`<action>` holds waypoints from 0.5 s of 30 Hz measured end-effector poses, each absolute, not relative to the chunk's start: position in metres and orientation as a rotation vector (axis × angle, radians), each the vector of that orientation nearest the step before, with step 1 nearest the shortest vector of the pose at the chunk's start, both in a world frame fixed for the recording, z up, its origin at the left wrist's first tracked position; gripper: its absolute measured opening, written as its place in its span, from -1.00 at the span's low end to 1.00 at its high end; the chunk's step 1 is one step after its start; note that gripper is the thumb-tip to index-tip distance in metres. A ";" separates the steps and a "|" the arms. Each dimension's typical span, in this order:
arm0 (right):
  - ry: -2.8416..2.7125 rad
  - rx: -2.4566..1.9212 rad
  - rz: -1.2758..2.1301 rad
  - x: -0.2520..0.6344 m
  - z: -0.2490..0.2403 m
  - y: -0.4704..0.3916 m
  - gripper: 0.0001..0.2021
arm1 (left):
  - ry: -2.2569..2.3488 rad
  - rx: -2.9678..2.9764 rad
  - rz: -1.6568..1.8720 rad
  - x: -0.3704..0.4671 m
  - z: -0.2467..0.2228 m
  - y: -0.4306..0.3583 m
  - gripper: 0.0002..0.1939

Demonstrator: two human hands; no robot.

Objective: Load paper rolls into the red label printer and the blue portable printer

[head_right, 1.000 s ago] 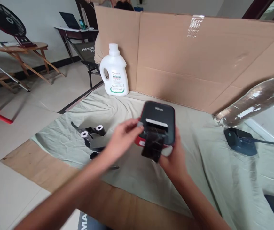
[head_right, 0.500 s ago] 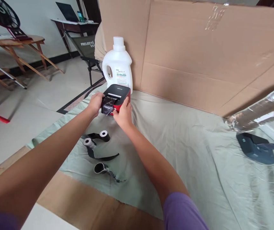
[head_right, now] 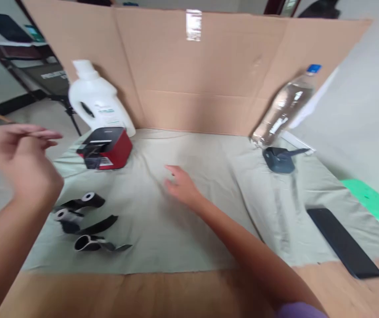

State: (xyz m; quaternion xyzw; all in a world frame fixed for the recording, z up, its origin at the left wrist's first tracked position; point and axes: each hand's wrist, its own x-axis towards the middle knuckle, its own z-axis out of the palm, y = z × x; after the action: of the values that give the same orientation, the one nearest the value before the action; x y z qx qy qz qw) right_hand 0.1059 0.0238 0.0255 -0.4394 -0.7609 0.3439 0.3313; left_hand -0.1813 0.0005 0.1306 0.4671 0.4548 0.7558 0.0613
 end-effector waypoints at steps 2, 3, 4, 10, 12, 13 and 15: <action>-1.881 -1.332 0.776 0.184 0.025 0.002 -0.63 | 1.183 1.423 2.199 -0.120 0.145 -0.039 -0.81; -1.799 -1.425 0.706 0.221 0.024 -0.007 -0.67 | 1.120 1.423 2.129 -0.089 0.148 -0.059 -0.77; -1.707 -1.520 0.644 0.254 0.023 -0.015 -0.70 | 1.058 1.436 2.099 -0.057 0.147 -0.077 -0.74; -1.338 -1.831 0.430 0.368 0.008 -0.024 -0.76 | 0.581 1.085 1.210 0.092 0.115 -0.140 -0.88; -1.293 -1.992 0.382 0.385 0.008 -0.012 -0.63 | 0.449 0.926 0.886 0.124 0.118 -0.144 -0.89; -1.261 -2.091 0.353 0.392 0.011 -0.003 -0.54 | 0.395 0.913 0.751 0.136 0.122 -0.143 -0.89; -1.178 -2.272 0.291 0.404 0.019 0.017 -0.35 | 0.345 1.001 0.529 0.154 0.135 -0.133 -0.88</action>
State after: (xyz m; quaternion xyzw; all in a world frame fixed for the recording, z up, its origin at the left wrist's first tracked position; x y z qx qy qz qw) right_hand 0.4041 0.0174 0.0188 -0.8469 -0.4393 0.1085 0.2791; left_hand 0.1543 -0.1327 0.1347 0.4719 0.1627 0.2495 0.8298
